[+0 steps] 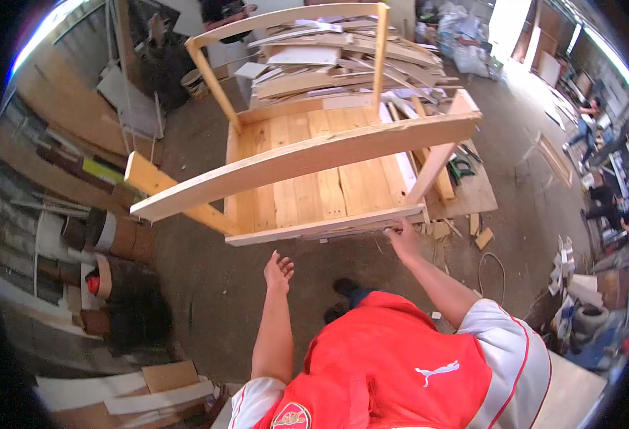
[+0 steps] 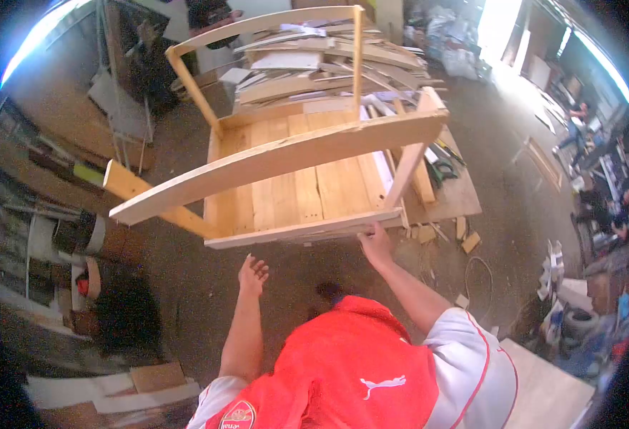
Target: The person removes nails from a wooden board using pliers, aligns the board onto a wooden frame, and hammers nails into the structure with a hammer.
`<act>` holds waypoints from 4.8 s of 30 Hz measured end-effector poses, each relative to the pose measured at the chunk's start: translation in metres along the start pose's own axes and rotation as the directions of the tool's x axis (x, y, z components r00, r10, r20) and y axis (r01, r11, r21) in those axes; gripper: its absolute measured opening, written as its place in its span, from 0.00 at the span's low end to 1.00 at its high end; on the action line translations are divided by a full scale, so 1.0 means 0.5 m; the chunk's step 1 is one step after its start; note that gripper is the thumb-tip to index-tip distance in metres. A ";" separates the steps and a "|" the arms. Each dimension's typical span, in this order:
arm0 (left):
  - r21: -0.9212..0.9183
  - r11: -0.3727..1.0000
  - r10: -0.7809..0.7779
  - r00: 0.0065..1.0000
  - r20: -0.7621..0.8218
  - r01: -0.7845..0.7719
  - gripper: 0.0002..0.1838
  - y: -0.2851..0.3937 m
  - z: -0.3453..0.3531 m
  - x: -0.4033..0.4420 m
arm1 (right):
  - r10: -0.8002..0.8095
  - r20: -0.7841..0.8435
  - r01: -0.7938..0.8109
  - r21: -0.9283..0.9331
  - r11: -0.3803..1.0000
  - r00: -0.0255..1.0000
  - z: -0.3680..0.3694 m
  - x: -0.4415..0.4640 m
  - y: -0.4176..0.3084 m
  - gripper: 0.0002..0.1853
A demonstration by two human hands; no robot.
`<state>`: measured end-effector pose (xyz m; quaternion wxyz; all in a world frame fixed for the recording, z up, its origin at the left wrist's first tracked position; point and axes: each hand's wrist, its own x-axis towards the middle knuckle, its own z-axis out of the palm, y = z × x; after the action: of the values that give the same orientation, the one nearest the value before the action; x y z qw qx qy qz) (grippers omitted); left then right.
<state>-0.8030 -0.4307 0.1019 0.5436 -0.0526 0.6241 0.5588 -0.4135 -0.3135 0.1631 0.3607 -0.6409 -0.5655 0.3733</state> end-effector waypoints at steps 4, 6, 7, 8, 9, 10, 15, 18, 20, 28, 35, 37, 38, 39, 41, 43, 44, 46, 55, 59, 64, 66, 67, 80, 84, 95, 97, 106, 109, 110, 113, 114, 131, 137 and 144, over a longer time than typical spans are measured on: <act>0.019 1.000 -0.019 0.999 0.027 0.018 0.33 0.002 -0.009 0.006 | -0.008 -0.053 0.009 0.022 1.000 0.999 0.004 -0.013 0.013 0.20; 0.014 1.000 -0.023 1.000 0.002 0.023 0.28 0.003 -0.010 0.005 | -0.013 -0.065 0.015 0.019 1.000 0.998 0.010 -0.008 0.040 0.19; 0.010 1.000 -0.026 1.000 -0.014 0.026 0.26 0.005 -0.011 0.002 | -0.010 -0.069 0.011 0.020 1.000 0.998 0.014 -0.010 0.043 0.19; 0.016 0.999 -0.029 1.000 -0.009 0.029 0.26 0.008 -0.014 0.001 | -0.007 -0.069 0.009 0.020 1.000 0.998 0.019 -0.012 0.047 0.18; 0.021 0.999 -0.030 1.000 -0.006 0.030 0.26 0.011 -0.017 0.003 | -0.019 -0.073 0.020 0.016 1.000 0.997 0.021 -0.013 0.041 0.18; 0.025 0.999 -0.032 0.999 -0.004 0.032 0.27 0.014 -0.019 0.007 | -0.031 -0.074 0.032 0.011 0.999 0.997 0.022 -0.015 0.035 0.18; 0.009 1.000 -0.005 1.000 0.003 0.005 0.25 0.045 -0.034 0.022 | -0.050 -0.078 0.055 0.068 0.996 0.996 0.037 0.003 0.028 0.19; -0.019 1.000 0.025 0.999 -0.036 -0.025 0.22 0.076 -0.037 0.019 | -0.053 -0.120 0.055 0.017 0.998 0.991 0.032 0.021 0.032 0.19; -0.041 0.996 0.076 0.994 -0.078 -0.079 0.19 0.105 -0.039 0.015 | -0.076 -0.174 0.068 -0.057 0.996 0.982 0.000 0.006 -0.035 0.20; -0.280 0.705 0.536 0.748 -0.390 -0.651 0.16 0.297 -0.057 -0.087 | -0.221 -0.175 0.230 0.027 0.973 0.959 -0.011 0.059 -0.039 0.16; -0.192 0.381 0.757 0.424 -0.497 -0.904 0.31 0.534 -0.062 -0.228 | -0.339 0.087 0.325 0.138 0.935 0.937 0.092 0.074 -0.200 0.13; -0.119 0.346 0.817 0.361 -0.450 -0.931 0.32 0.578 -0.067 -0.236 | -0.392 0.127 0.373 0.152 0.915 0.911 0.125 0.090 -0.242 0.12; -0.071 0.359 0.824 0.352 -0.444 -0.931 0.31 0.592 -0.071 -0.230 | -0.426 0.140 0.401 0.177 0.899 0.894 0.148 0.099 -0.245 0.12; -0.083 0.363 0.833 0.363 -0.418 -0.928 0.31 0.597 -0.071 -0.236 | -0.460 0.151 0.428 0.203 0.881 0.875 0.165 0.103 -0.254 0.11; -0.116 0.372 0.849 0.388 -0.358 -0.921 0.32 0.608 -0.069 -0.237 | -0.478 0.185 0.446 0.190 0.874 0.858 0.197 0.099 -0.279 0.11; -0.143 0.312 0.890 0.342 -0.301 -0.939 0.26 0.613 -0.084 -0.215 | -0.464 0.241 0.427 0.193 0.884 0.852 0.222 0.083 -0.314 0.11; -0.161 0.285 0.910 0.319 -0.263 -0.945 0.24 0.614 -0.092 -0.206 | -0.469 0.247 0.433 0.188 0.881 0.848 0.235 0.077 -0.324 0.11; -0.249 0.228 0.930 0.287 -0.231 -0.941 0.16 0.621 -0.083 -0.207 | -0.480 0.258 0.447 0.175 0.877 0.839 0.263 0.062 -0.342 0.11; -0.389 0.208 0.977 0.175 0.119 -0.898 0.13 0.691 -0.113 -0.191 | -0.925 0.065 0.922 0.085 0.379 0.374 0.362 -0.141 -0.660 0.14; -0.397 0.237 0.958 0.144 0.249 -0.887 0.16 0.716 -0.126 -0.168 | -0.996 -0.032 0.984 -0.157 0.086 0.082 0.395 -0.211 -0.839 0.18; -0.398 0.279 0.923 0.130 0.362 -0.874 0.16 0.740 -0.128 -0.160 | -0.996 -0.067 0.909 -0.408 0.083 0.061 0.463 -0.228 -0.981 0.20; -0.393 0.289 0.911 0.124 0.394 -0.873 0.15 0.747 -0.129 -0.155 | -0.991 0.004 0.894 -0.433 0.117 0.132 0.487 -0.227 -1.003 0.21; -0.393 0.289 0.907 0.118 0.405 -0.873 0.15 0.750 -0.130 -0.155 | -0.985 0.041 0.887 -0.443 0.132 0.167 0.497 -0.222 -1.010 0.21; -0.354 0.009 0.937 -0.116 0.330 -0.935 0.39 0.858 -0.065 -0.175 | -0.987 -0.003 0.851 -0.506 0.141 0.162 0.522 -0.178 -1.013 0.16; -0.402 0.069 0.876 -0.137 0.462 -0.913 0.47 0.892 -0.013 -0.208 | -0.990 -0.026 0.859 -0.493 0.136 0.142 0.518 -0.171 -1.018 0.17; -0.452 0.207 0.737 -0.166 0.656 -0.868 0.39 0.907 -0.014 -0.147 | -0.990 -0.029 0.828 -0.546 0.128 0.134 0.526 -0.168 -1.030 0.18; -0.443 0.212 0.720 -0.167 0.673 -0.871 0.38 0.913 -0.015 -0.149 | -0.991 -0.034 0.830 -0.543 0.128 0.131 0.527 -0.166 -1.032 0.18; -0.419 0.174 0.716 -0.178 0.676 -0.891 0.27 0.921 -0.016 -0.168 | -0.985 -0.049 0.818 -0.551 0.164 0.164 0.531 -0.175 -1.035 0.17; -0.382 0.199 0.709 -0.137 0.692 -0.903 0.28 0.920 -0.019 -0.168 | -0.984 -0.057 0.820 -0.545 0.174 0.171 0.531 -0.175 -1.034 0.17; -0.365 0.217 0.707 -0.112 0.698 -0.905 0.29 0.919 -0.020 -0.167 | -0.984 -0.060 0.821 -0.543 0.174 0.169 0.532 -0.174 -1.034 0.17; -0.369 0.184 0.726 -0.127 0.676 -0.911 0.30 0.918 -0.017 -0.161 | -0.982 -0.070 0.829 -0.528 0.184 0.174 0.531 -0.173 -1.034 0.17; -0.385 0.201 0.725 -0.128 0.677 -0.901 0.30 0.917 -0.016 -0.162 | -0.982 -0.069 0.828 -0.529 0.185 0.175 0.531 -0.173 -1.034 0.17; -0.339 0.139 0.693 -0.153 0.705 -0.931 0.32 0.916 -0.022 -0.188 | -0.996 -0.061 0.794 -0.601 0.094 0.072 0.529 -0.154 -1.022 0.17; -0.350 0.156 0.699 -0.147 0.700 -0.923 0.35 0.917 -0.017 -0.172 | -0.992 -0.097 0.795 -0.595 0.119 0.077 0.536 -0.148 -1.013 0.17; -0.399 0.166 0.717 -0.167 0.677 -0.902 0.39 0.918 -0.013 -0.162 | -0.995 -0.061 0.816 -0.569 0.104 0.084 0.527 -0.158 -1.029 0.14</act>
<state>-1.0832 -0.3096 0.4542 0.2596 0.6592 0.2620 0.6553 -0.8877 -0.3299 0.5024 0.4921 -0.2483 -0.8042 -0.2224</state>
